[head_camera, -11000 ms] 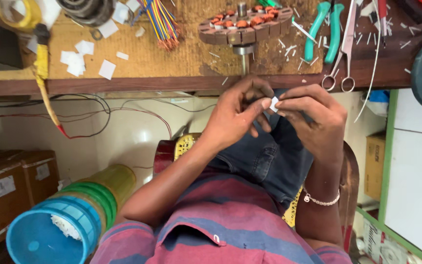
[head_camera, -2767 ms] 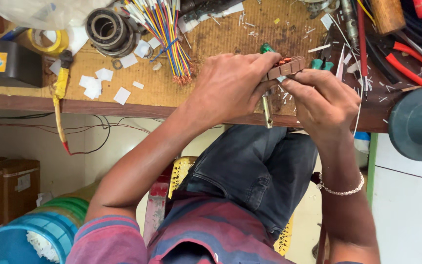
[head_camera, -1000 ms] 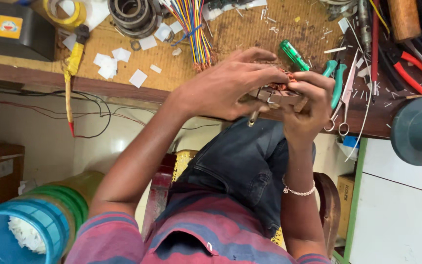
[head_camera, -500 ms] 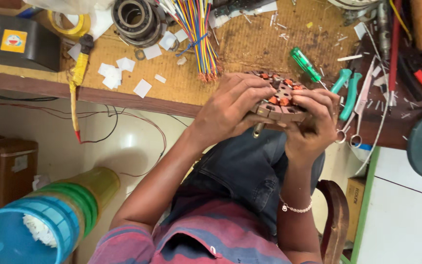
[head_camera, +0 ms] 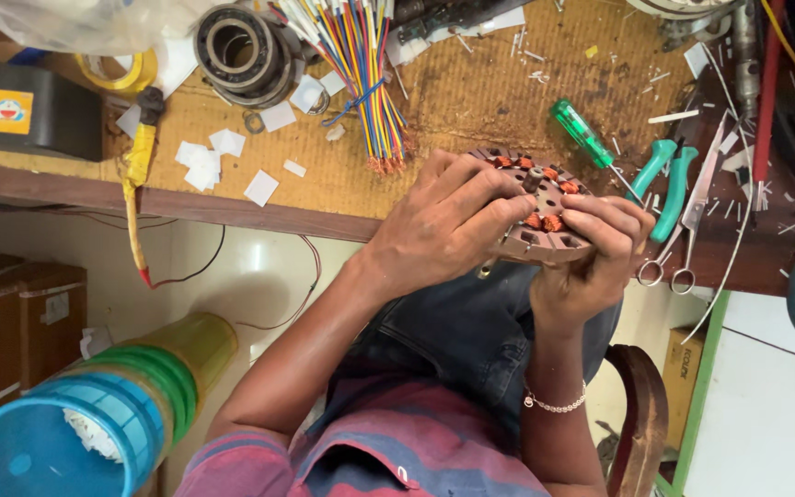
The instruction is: The person works on a circular electrical component, likely a motor stator, using a screwdriver to adjust copper windings and inserting small white insulating pieces into slots. The person repeatedly picks up insulators, places them into the component, and uses the screwdriver to press or align the windings.
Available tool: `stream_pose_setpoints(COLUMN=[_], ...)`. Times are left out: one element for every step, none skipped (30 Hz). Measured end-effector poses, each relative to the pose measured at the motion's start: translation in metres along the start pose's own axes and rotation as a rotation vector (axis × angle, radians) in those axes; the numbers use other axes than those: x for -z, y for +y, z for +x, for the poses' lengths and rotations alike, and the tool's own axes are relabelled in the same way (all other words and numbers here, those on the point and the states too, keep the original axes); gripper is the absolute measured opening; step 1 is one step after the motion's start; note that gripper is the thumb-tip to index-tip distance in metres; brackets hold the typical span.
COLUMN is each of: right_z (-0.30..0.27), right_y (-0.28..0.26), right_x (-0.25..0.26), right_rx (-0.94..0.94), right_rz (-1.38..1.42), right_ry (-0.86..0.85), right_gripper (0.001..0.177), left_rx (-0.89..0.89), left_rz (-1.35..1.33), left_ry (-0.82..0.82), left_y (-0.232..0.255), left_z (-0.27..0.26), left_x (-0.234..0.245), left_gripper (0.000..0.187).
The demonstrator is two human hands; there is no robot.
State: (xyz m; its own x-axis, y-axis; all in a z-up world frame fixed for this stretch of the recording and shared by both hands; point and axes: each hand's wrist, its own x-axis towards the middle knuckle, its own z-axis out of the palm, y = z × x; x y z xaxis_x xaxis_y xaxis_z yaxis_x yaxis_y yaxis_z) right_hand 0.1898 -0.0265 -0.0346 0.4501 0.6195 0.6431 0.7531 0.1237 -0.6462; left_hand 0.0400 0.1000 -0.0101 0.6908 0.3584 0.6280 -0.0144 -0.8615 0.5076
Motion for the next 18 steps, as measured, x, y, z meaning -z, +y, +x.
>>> stream_pose_setpoints(right_z=[0.000, -0.001, -0.001, -0.002, -0.002, -0.002, -0.002, -0.002, -0.003, -0.003, -0.001, 0.001, 0.003, 0.003, 0.004, 0.004, 0.004, 0.003], right_y=[0.000, -0.001, -0.002, -0.003, -0.004, -0.005, -0.006, -0.008, -0.010, -0.011, -0.012, -0.012, -0.013, -0.015, -0.017, -0.019, -0.020, -0.022], right_x=[0.000, 0.000, 0.000, 0.000, -0.001, 0.000, 0.000, 0.001, 0.003, 0.004, 0.006, 0.008, 0.009, 0.011, 0.011, 0.012, 0.013, 0.013], right_rx=[0.003, -0.007, -0.015, -0.023, -0.024, -0.026, -0.027, -0.048, -0.071, -0.094, -0.104, -0.114, -0.125, -0.170, -0.215, -0.260, -0.228, -0.195], right_rz=[-0.002, -0.011, -0.020, -0.028, -0.019, -0.010, 0.000, -0.004, -0.010, -0.015, 0.018, 0.051, 0.085, 0.126, 0.169, 0.212, 0.126, 0.040], right_ry=[0.000, 0.003, 0.006, 0.009, 0.012, 0.014, 0.018, 0.002, -0.013, -0.027, -0.034, -0.040, -0.046, -0.045, -0.044, -0.043, -0.060, -0.077], right_gripper=[0.038, 0.037, 0.036, 0.035, 0.034, 0.033, 0.033, 0.030, 0.028, 0.026, 0.029, 0.031, 0.035, 0.038, 0.041, 0.044, 0.040, 0.037], left_rx=[-0.003, -0.001, -0.001, 0.000, 0.000, 0.001, 0.001, 0.005, 0.010, 0.015, 0.019, 0.023, 0.027, 0.028, 0.029, 0.030, 0.033, 0.037], left_rz=[0.001, 0.011, 0.023, 0.035, 0.029, 0.022, 0.017, 0.012, 0.006, 0.000, -0.005, -0.009, -0.014, -0.066, -0.117, -0.168, -0.190, -0.212], left_ry=[-0.002, -0.007, -0.010, -0.012, -0.007, -0.002, 0.003, 0.006, 0.007, 0.008, 0.015, 0.023, 0.030, 0.008, -0.016, -0.039, -0.029, -0.019], left_y=[0.000, 0.001, 0.001, 0.001, 0.001, 0.002, 0.002, 0.003, 0.003, 0.004, 0.005, 0.005, 0.005, 0.004, 0.000, -0.003, -0.004, -0.005], left_z=[0.001, 0.001, 0.002, 0.003, 0.003, 0.003, 0.003, 0.004, 0.003, 0.003, 0.003, 0.004, 0.004, 0.003, 0.002, 0.002, 0.000, -0.001], left_x=[0.000, 0.000, 0.001, 0.000, 0.000, -0.001, -0.001, -0.002, -0.003, -0.004, -0.004, -0.005, -0.005, -0.003, 0.000, 0.002, 0.003, 0.003], left_gripper=[0.050, 0.048, 0.047, 0.045, 0.045, 0.045, 0.045, 0.045, 0.046, 0.046, 0.045, 0.044, 0.044, 0.047, 0.050, 0.052, 0.053, 0.053])
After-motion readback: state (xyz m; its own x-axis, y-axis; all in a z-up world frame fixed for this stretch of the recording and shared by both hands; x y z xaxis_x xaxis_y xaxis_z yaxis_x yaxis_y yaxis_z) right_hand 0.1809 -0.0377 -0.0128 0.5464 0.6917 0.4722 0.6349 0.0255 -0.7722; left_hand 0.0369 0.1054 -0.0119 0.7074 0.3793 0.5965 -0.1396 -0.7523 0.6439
